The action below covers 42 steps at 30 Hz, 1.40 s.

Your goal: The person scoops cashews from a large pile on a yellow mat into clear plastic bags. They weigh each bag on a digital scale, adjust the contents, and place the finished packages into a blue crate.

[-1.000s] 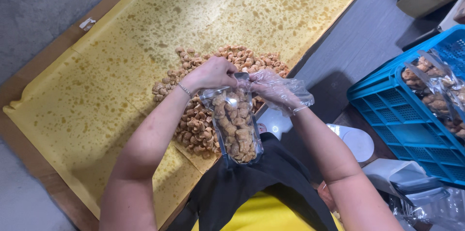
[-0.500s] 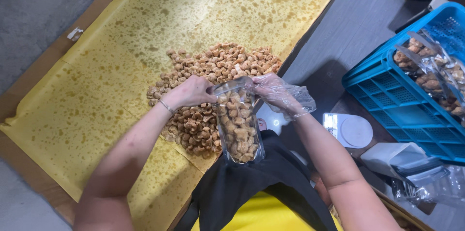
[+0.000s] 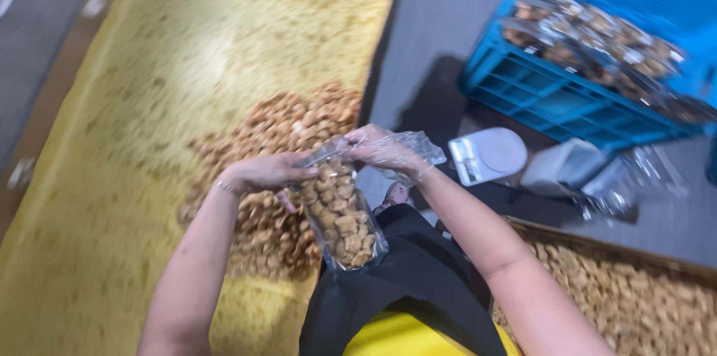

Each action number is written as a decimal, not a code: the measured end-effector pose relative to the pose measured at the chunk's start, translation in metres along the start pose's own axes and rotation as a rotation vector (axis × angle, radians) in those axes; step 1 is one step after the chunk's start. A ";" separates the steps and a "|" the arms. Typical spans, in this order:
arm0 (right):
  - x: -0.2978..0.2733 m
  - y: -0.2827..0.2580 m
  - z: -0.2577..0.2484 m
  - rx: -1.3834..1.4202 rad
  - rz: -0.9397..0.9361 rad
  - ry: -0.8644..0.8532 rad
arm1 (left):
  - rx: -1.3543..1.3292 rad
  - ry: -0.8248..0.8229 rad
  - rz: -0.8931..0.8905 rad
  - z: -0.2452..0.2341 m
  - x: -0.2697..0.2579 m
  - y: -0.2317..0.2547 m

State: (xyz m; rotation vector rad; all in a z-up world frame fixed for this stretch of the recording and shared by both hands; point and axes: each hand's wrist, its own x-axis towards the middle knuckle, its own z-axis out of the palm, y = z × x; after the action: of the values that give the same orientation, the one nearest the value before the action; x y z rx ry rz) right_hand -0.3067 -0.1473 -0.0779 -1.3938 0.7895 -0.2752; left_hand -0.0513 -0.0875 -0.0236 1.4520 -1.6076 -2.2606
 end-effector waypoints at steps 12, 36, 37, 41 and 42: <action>-0.139 -0.062 -0.192 -0.665 -0.344 0.709 | 0.871 0.232 0.653 0.001 0.179 0.249; -0.147 0.137 -0.422 -0.692 -0.026 1.189 | 1.354 0.138 0.627 0.032 0.542 0.325; -0.147 0.135 -0.420 -0.722 -0.033 1.165 | 1.335 0.095 0.599 0.031 0.537 0.328; -0.160 0.118 -0.409 -0.648 -0.049 1.121 | 1.237 0.000 0.547 0.021 0.517 0.337; -0.167 0.114 -0.408 -0.583 -0.047 1.125 | 1.207 -0.006 0.553 0.018 0.513 0.341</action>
State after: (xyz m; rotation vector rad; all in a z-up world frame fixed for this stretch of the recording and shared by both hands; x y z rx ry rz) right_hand -0.7182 -0.3374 -0.1198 -1.7708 1.8634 -0.9676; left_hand -0.5159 -0.4834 -0.1095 0.7722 -3.0563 -0.9260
